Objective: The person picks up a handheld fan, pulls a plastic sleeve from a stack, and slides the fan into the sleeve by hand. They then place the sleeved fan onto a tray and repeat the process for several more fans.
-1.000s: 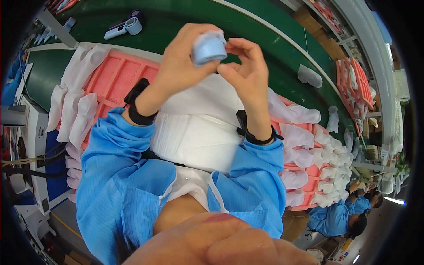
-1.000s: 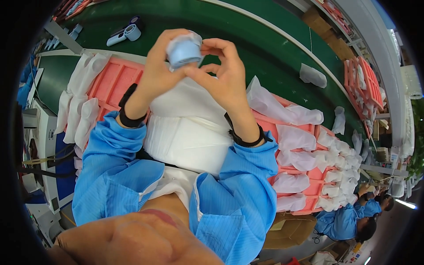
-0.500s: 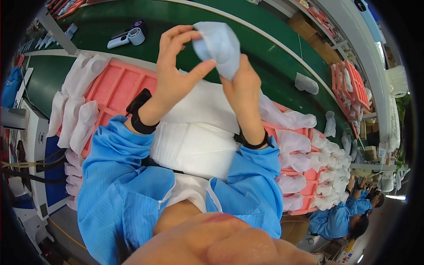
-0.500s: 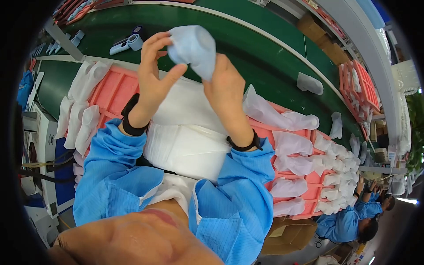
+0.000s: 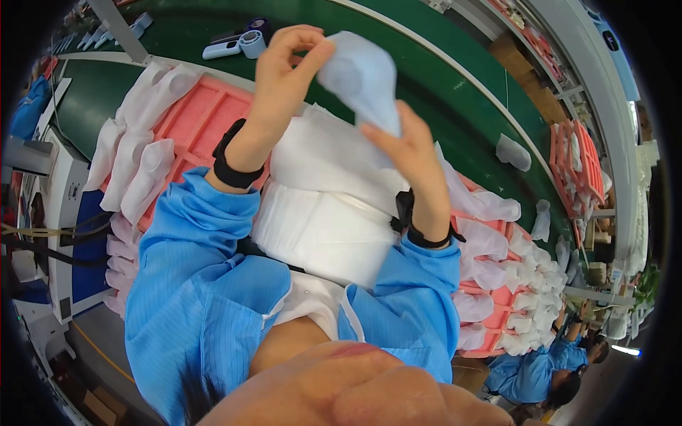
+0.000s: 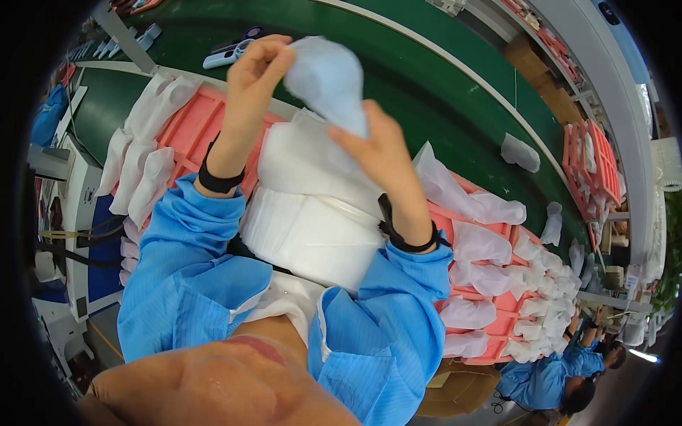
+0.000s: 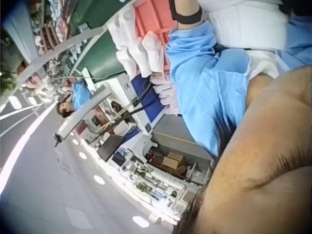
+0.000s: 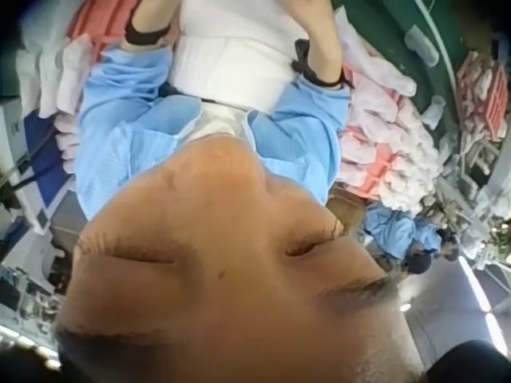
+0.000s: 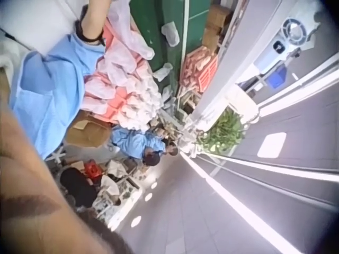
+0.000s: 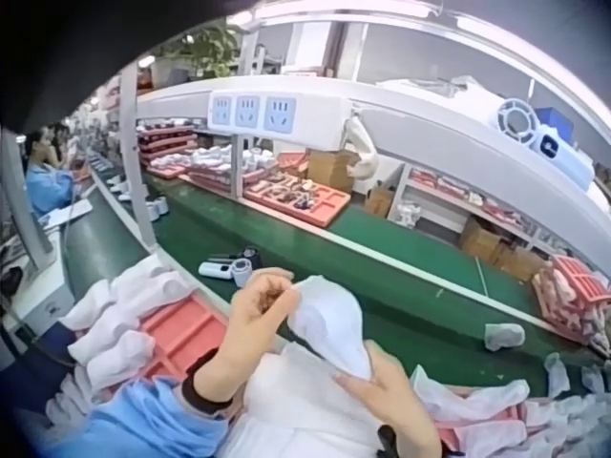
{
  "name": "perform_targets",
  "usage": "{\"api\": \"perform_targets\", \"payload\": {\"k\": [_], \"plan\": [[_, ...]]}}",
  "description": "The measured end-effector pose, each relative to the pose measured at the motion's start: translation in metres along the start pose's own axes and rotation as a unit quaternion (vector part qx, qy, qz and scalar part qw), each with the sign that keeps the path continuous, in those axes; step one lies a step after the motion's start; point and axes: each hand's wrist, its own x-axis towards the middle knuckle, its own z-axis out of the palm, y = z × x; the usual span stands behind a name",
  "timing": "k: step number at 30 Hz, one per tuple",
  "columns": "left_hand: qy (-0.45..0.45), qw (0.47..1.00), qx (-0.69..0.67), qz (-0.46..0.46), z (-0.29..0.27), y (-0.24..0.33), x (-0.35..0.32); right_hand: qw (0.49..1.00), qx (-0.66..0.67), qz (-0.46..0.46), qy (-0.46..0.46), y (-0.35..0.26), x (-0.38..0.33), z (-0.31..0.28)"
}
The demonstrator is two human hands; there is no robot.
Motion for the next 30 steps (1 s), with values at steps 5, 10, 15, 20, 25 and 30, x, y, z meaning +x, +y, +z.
{"api": "perform_targets", "payload": {"k": [5,10,15,20,25,30], "plan": [[-0.007,0.973,0.228,-0.043,-0.018,-0.064,0.029,0.970,0.047,0.000,0.237,0.074,0.036,-0.052],[0.070,0.886,0.438,-0.134,-0.065,-0.150,0.079,0.919,-0.150,0.053,0.361,0.150,0.049,-0.099],[0.027,0.838,0.512,-0.186,-0.082,-0.180,0.079,0.883,-0.277,0.081,0.371,0.147,0.039,-0.108],[-0.169,0.887,0.379,-0.202,-0.052,-0.168,0.063,0.913,-0.321,-0.072,0.240,0.089,0.039,-0.061],[-0.331,0.928,0.086,-0.146,0.052,-0.051,0.003,0.934,-0.259,-0.164,0.182,0.049,0.027,-0.012],[-0.183,0.978,0.096,0.012,0.084,-0.013,-0.038,0.950,-0.229,-0.084,0.194,0.038,0.025,-0.039]]}}
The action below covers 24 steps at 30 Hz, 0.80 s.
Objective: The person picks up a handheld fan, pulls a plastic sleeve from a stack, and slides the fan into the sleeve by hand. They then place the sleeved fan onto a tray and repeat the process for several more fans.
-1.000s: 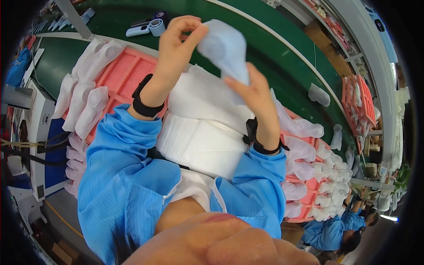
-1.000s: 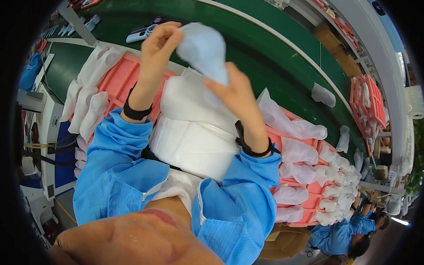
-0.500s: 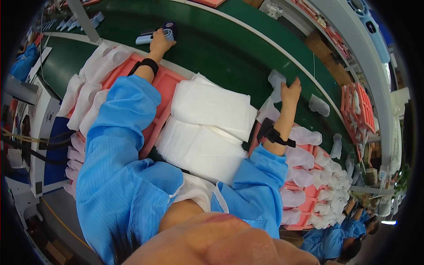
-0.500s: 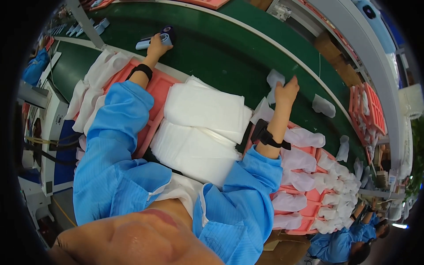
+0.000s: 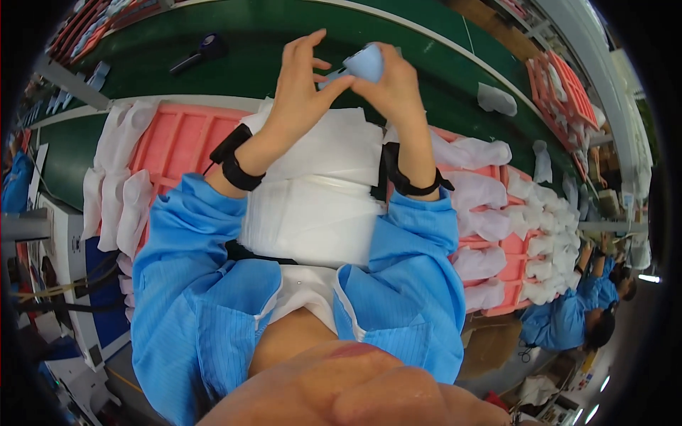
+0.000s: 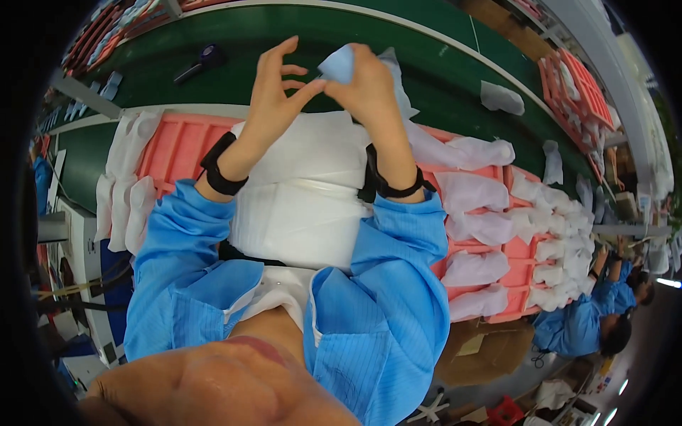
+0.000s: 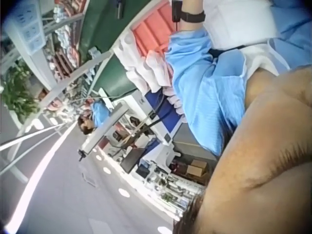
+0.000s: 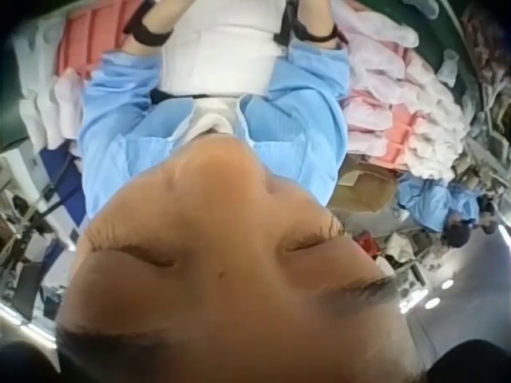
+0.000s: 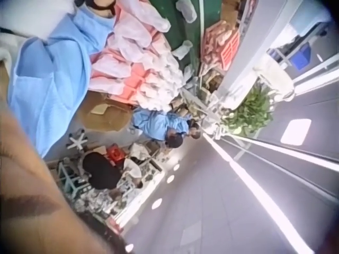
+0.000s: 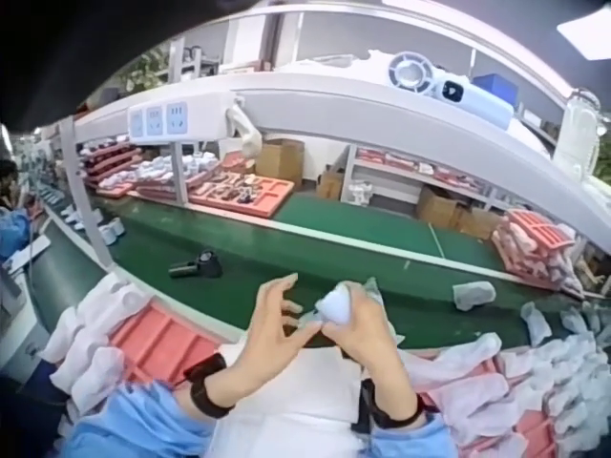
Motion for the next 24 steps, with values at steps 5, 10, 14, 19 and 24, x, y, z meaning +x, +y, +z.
{"api": "perform_targets", "payload": {"k": [5,10,14,19,24], "plan": [[-0.165,0.961,0.221,0.025,0.028,-0.010,-0.040,0.994,-0.021,0.032,0.106,-0.005,-0.002,-0.027],[-0.254,0.922,0.292,0.008,0.036,-0.024,-0.051,0.994,0.033,0.036,0.098,-0.017,-0.013,-0.058],[-0.235,0.953,0.190,-0.023,0.023,-0.035,-0.042,0.991,0.112,0.041,0.061,-0.022,-0.021,-0.084],[-0.223,0.963,-0.085,-0.125,-0.004,-0.024,-0.024,0.988,0.152,0.026,0.006,-0.023,-0.032,-0.105],[-0.122,0.963,-0.192,-0.146,-0.044,-0.003,-0.019,0.976,0.199,-0.076,-0.040,-0.026,-0.019,-0.067]]}}
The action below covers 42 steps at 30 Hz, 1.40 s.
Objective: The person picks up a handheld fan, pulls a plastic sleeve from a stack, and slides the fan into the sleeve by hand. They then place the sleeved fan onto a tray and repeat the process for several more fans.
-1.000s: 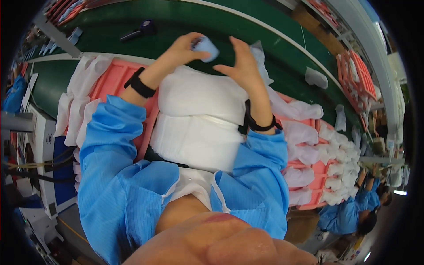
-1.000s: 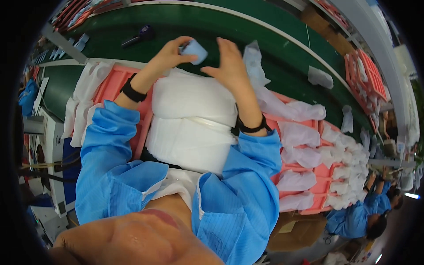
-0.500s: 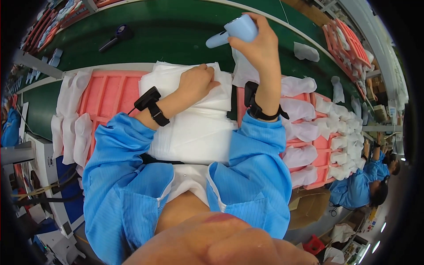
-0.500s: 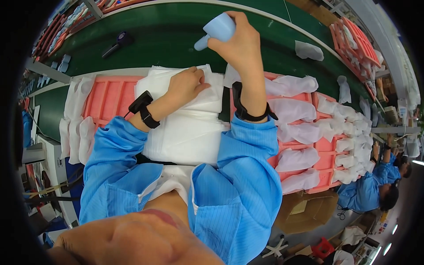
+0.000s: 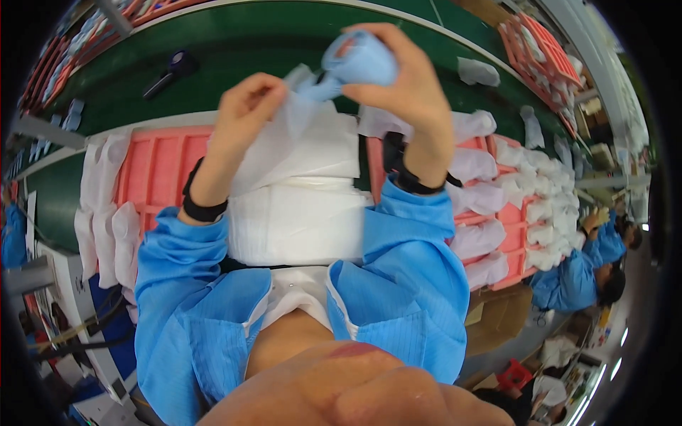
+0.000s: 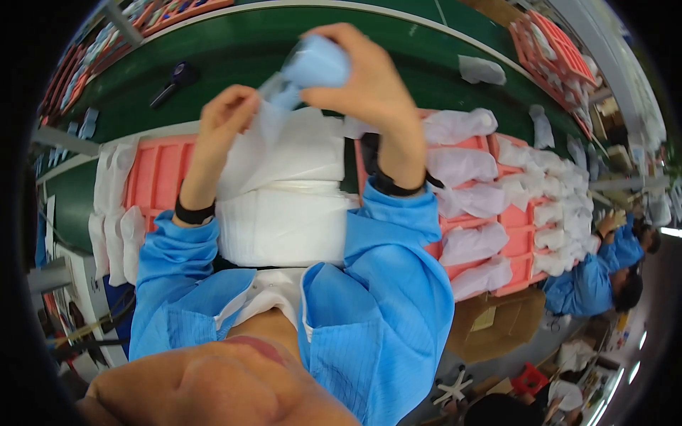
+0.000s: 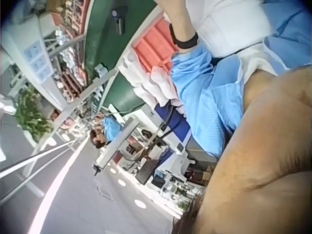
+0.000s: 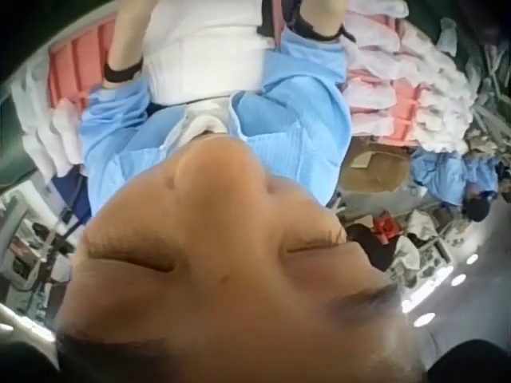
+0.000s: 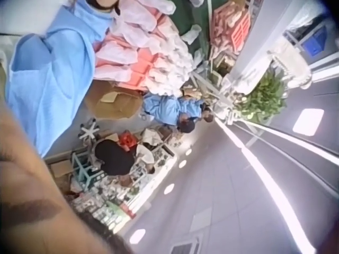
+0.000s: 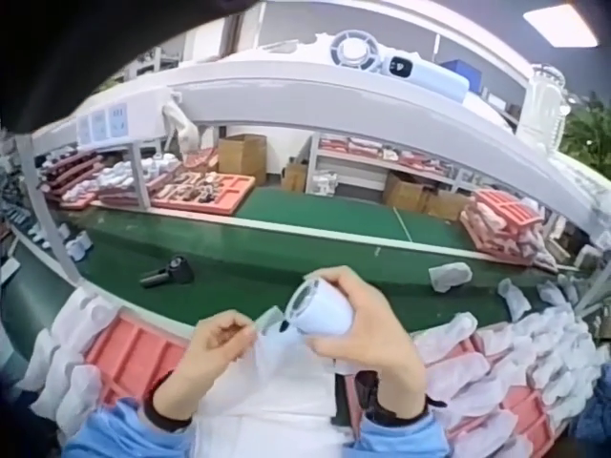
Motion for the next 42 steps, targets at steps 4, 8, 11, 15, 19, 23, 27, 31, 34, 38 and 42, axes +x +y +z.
{"api": "perform_targets", "payload": {"k": [4,8,11,15,19,23,27,31,34,38,42], "plan": [[0.120,0.986,-0.115,0.025,-0.005,0.015,0.003,0.997,0.000,-0.075,-0.023,0.003,0.007,0.042],[0.146,0.954,-0.263,-0.011,-0.006,0.040,-0.001,0.985,-0.081,-0.155,-0.006,0.010,0.006,0.077],[0.142,0.969,-0.198,0.039,-0.012,0.029,-0.005,0.978,-0.143,-0.146,0.027,-0.001,0.000,0.092],[0.179,0.946,0.134,0.236,0.009,0.031,-0.017,0.981,-0.137,-0.127,0.046,0.001,0.004,0.090],[0.167,0.865,0.319,0.350,0.034,0.023,-0.020,0.962,-0.179,-0.182,0.093,0.007,0.009,0.077],[0.175,0.910,0.242,0.287,0.034,0.026,-0.016,0.979,-0.149,-0.100,0.100,0.022,0.010,0.078],[0.176,0.939,0.215,0.204,0.030,0.035,-0.013,0.994,0.054,0.044,0.083,0.008,0.004,0.087],[0.131,0.938,0.185,0.261,-0.007,0.034,-0.002,0.989,0.148,0.008,-0.006,-0.009,0.005,0.083],[0.038,0.981,-0.031,0.188,-0.020,0.047,-0.011,0.995,-0.025,-0.093,0.031,-0.006,0.009,0.079],[0.125,0.973,-0.082,0.177,-0.017,0.047,-0.009,0.977,0.094,0.067,-0.180,0.012,0.002,0.083],[0.236,0.935,0.083,0.252,-0.008,0.043,-0.009,0.986,-0.163,0.014,0.029,0.010,0.004,0.084]]}}
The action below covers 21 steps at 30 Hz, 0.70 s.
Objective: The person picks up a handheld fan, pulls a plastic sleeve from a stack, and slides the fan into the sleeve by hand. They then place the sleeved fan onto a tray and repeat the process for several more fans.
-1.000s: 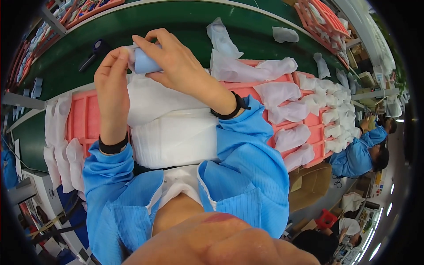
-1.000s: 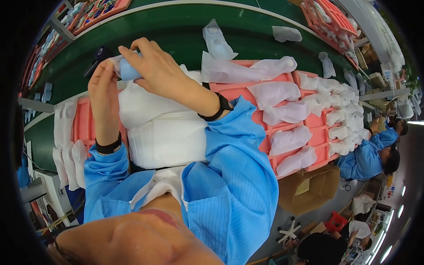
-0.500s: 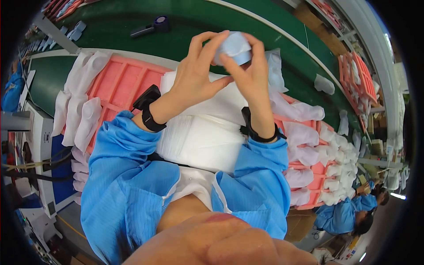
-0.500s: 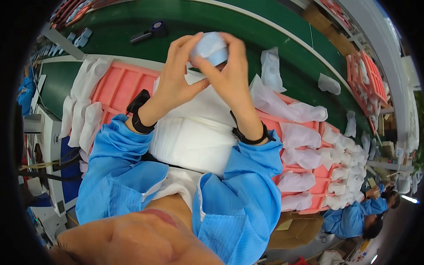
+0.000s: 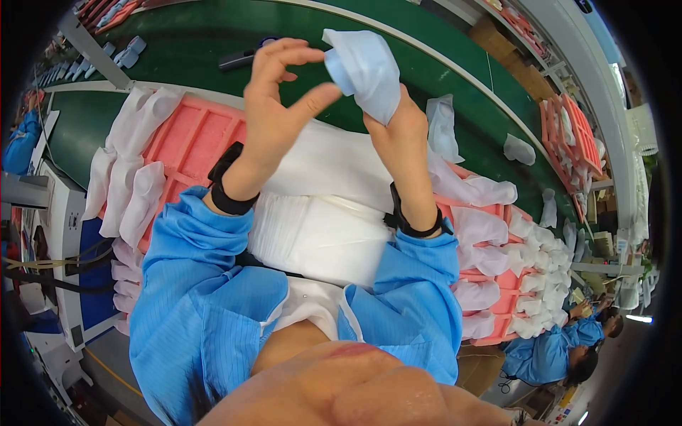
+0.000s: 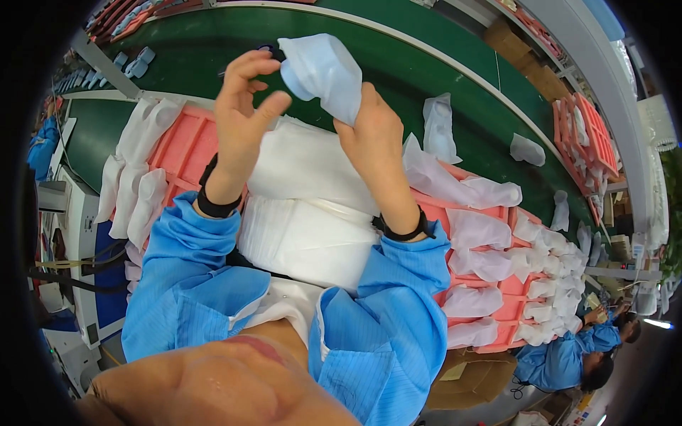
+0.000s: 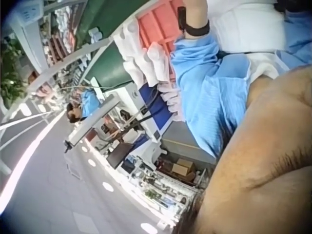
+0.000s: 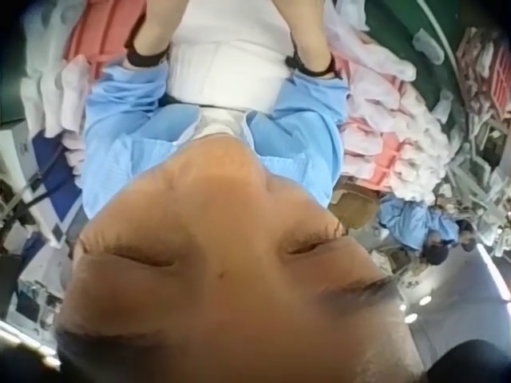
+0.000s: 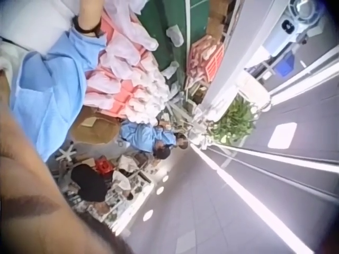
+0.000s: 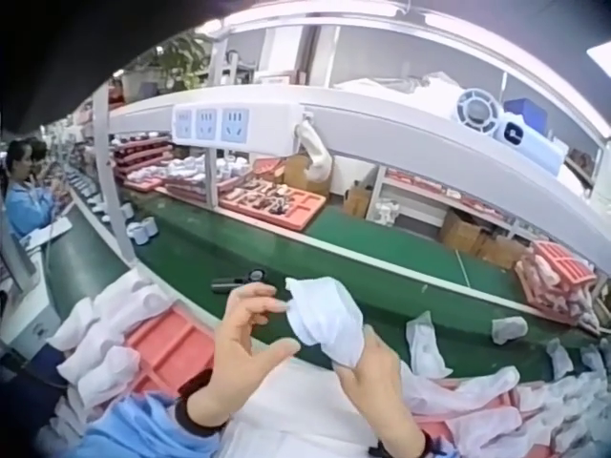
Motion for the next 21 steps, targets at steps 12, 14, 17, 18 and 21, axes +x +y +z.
{"api": "perform_targets", "payload": {"k": [12,14,17,18,21], "plan": [[0.042,0.993,0.061,-0.094,-0.017,-0.042,0.036,0.957,0.187,0.168,-0.143,0.004,0.005,-0.012],[-0.049,0.978,0.193,-0.066,-0.028,-0.084,0.059,0.958,0.123,0.217,-0.139,0.022,0.009,-0.010],[-0.064,0.883,0.448,-0.124,-0.053,-0.157,0.086,0.965,-0.030,0.238,-0.105,0.075,0.013,-0.005],[-0.068,0.826,0.543,-0.136,-0.065,-0.176,0.090,0.957,-0.152,0.234,-0.077,0.080,0.015,-0.005],[-0.182,0.714,0.647,-0.197,-0.103,-0.215,0.078,0.949,-0.243,0.194,-0.046,0.084,0.011,-0.007]]}}
